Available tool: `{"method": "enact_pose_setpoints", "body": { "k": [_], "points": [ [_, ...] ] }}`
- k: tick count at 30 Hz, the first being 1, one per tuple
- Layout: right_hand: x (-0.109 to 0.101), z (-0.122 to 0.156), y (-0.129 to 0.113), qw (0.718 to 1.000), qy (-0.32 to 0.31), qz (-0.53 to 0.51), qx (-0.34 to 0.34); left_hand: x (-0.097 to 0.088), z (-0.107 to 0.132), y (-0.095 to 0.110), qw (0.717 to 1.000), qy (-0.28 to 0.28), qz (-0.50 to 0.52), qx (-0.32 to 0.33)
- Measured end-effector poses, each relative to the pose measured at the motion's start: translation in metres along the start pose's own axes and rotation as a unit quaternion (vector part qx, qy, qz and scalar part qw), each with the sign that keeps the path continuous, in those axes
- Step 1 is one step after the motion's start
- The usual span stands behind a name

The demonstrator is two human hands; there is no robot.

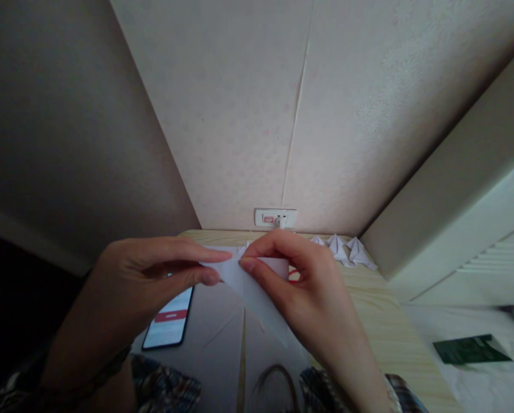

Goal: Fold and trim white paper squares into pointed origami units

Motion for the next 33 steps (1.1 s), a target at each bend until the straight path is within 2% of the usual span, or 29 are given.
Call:
{"method": "enact_pose_setpoints", "body": {
  "k": [19,33],
  "points": [
    [-0.0006,-0.0025,-0.0045,0.999,-0.008,0.018,-0.028,0.0016,-0.0026,-0.0076,0.997,0.000,0.051,-0.057],
    [-0.0020,0.0018,-0.0031,0.999,-0.002,0.033,-0.023,0.0007,-0.0046,0.0006,0.999,0.001,0.045,-0.024]
  ]
}}
Point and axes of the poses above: each hand's wrist, its own z-axis away from the middle knuckle, its own x-axis out of the palm, y = z × x, the point moved 7 cm from there along -z, towards the middle knuckle, and after that the axes turned 1 degree about -z, right-handed, at the moved point
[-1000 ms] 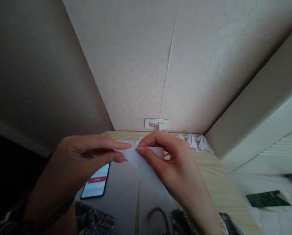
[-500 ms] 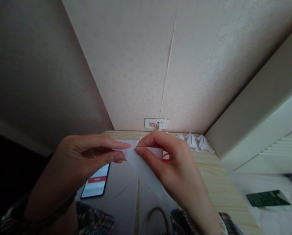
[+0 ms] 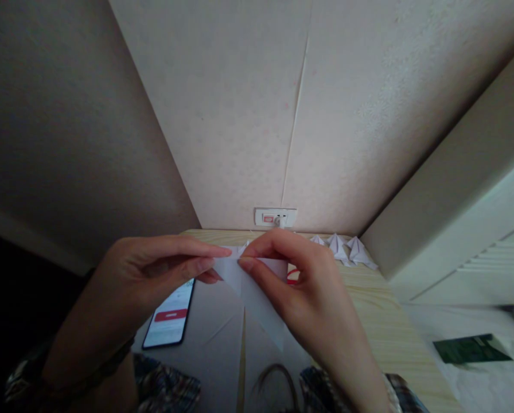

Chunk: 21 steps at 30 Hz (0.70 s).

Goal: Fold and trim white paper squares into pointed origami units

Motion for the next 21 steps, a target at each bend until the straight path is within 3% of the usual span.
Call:
{"method": "enact_pose_setpoints", "body": {
  "k": [15,21],
  "points": [
    [-0.0001,-0.0024,-0.0019,1.000,-0.001,0.003,-0.005,-0.0004,0.0028,0.0021,1.000,0.011,-0.026,-0.010],
    [-0.0025,-0.0022,-0.0015,1.000,0.023,-0.004,-0.015,-0.0017,0.0007,-0.0040,0.999,0.015,0.022,-0.030]
  ]
}}
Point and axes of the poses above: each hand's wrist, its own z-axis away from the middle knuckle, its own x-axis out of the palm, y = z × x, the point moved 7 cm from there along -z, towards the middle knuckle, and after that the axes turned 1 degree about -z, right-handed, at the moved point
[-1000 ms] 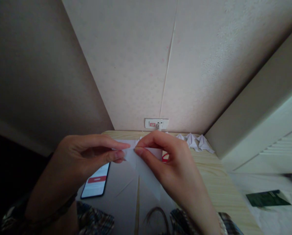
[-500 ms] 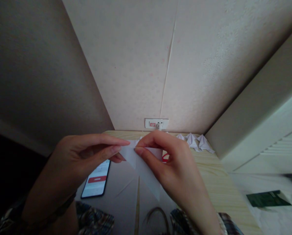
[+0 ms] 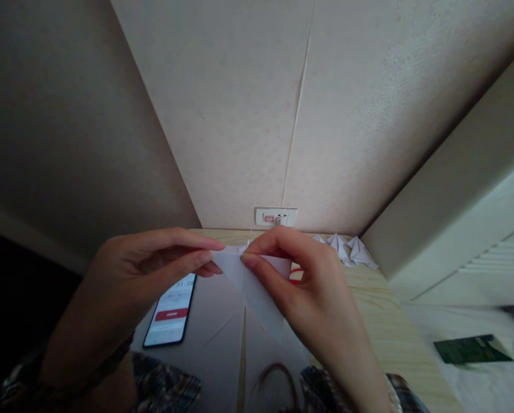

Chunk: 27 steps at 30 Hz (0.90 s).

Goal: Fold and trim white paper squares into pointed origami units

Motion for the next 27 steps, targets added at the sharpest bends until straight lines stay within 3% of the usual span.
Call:
{"method": "enact_pose_setpoints", "body": {
  "k": [12,19,24,27],
  "points": [
    [0.004,-0.002,0.003,0.999,-0.037,-0.007,0.013,-0.003,0.004,0.003,0.997,0.039,-0.054,-0.043],
    [0.003,-0.004,0.008,0.998,-0.049,0.004,0.026,-0.003,0.001,-0.001,0.999,0.020,-0.046,-0.005],
    [0.001,-0.003,0.013,0.999,-0.038,0.012,0.030,-0.010,0.004,-0.003,0.995,0.083,-0.051,-0.039],
    [-0.001,-0.004,0.016,0.999,-0.030,0.009,0.025,-0.011,0.005,-0.005,0.994,0.091,-0.042,-0.043]
  ]
}}
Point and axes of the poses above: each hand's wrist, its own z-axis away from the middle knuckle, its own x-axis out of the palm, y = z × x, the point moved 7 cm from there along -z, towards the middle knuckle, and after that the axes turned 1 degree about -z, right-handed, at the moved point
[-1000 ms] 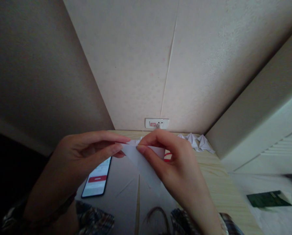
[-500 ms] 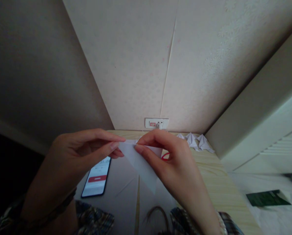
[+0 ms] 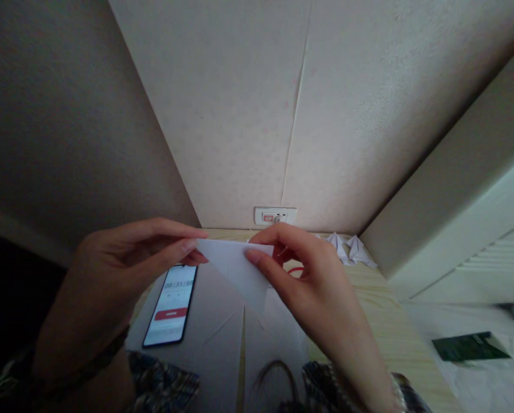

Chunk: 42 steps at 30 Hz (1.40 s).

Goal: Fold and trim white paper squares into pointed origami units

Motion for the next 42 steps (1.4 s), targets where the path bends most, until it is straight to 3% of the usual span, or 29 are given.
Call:
{"method": "enact_pose_setpoints", "body": {
  "k": [10,15,20,24,29,31,34,37,42],
  "points": [
    [-0.006,0.002,-0.002,0.999,0.036,0.020,-0.013,-0.001,-0.003,-0.007,1.000,-0.016,0.020,0.005],
    [-0.011,0.009,-0.014,0.992,0.088,0.015,-0.094,0.002,-0.005,-0.009,0.999,-0.037,0.029,0.004],
    [-0.012,0.014,-0.025,0.981,0.114,0.036,-0.155,0.008,0.000,-0.011,0.990,-0.093,0.106,-0.007],
    [-0.012,0.016,-0.030,0.973,0.123,0.070,-0.181,0.015,0.002,-0.010,0.966,-0.181,0.185,0.016],
    [-0.009,0.016,-0.035,0.963,0.126,0.092,-0.220,0.018,0.003,-0.010,0.938,-0.249,0.238,0.041],
    [-0.008,0.017,-0.038,0.956,0.133,0.089,-0.246,0.017,0.002,-0.011,0.943,-0.235,0.236,0.026],
    [-0.007,0.017,-0.039,0.957,0.121,0.082,-0.250,0.014,-0.002,-0.014,0.956,-0.168,0.238,-0.023],
    [-0.007,0.018,-0.038,0.961,0.119,0.061,-0.243,0.013,-0.005,-0.013,0.969,-0.122,0.212,-0.025],
    [-0.010,0.015,-0.028,0.975,0.156,0.030,-0.156,0.012,-0.007,-0.013,0.983,-0.088,0.158,0.004]
  ]
}}
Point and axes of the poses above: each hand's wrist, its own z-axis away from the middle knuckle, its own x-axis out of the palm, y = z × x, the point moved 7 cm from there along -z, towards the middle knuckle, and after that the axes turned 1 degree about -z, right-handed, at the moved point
